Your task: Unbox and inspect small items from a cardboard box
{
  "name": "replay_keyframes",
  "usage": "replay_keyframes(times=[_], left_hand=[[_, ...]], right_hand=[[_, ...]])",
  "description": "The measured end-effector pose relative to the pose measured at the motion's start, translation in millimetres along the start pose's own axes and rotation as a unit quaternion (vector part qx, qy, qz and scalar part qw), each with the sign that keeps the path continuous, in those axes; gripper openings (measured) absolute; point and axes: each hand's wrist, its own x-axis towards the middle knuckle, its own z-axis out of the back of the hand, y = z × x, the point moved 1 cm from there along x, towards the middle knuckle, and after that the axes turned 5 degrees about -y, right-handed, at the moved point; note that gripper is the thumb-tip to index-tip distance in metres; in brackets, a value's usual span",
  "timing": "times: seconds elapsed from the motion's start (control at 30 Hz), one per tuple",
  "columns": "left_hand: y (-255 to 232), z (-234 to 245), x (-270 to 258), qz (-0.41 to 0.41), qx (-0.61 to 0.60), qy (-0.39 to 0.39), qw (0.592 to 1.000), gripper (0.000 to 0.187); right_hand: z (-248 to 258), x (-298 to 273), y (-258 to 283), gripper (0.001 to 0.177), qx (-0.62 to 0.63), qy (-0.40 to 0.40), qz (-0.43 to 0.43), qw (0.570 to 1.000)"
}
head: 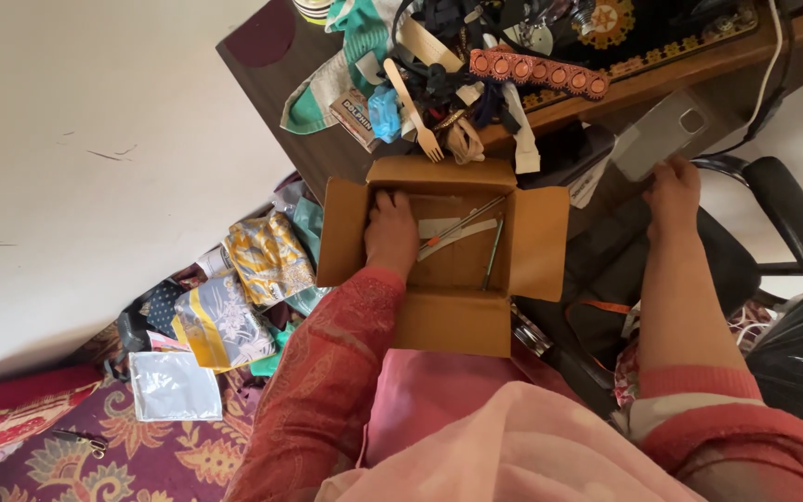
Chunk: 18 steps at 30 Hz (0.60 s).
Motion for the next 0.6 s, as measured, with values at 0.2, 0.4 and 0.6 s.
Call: replay_keyframes(times=[0.2,0.4,0.6], left_hand=[[5,-19,0,-0.015,0.042,0.044,0.998,0.035],[11,48,-8,-0.053,-0.204,-0.096,0.973,0.04],[22,148,-38,-0.059,-0.54,-0.138,0.828,0.029]], right_hand=[[13,-17,-7,0.042,0.006,0.014,0.017,1.0],[30,-78,24,0.025,0.042,-0.037,0.154,0.986],[10,-190,99,0.024,0.098,0.052,0.25,0.962]])
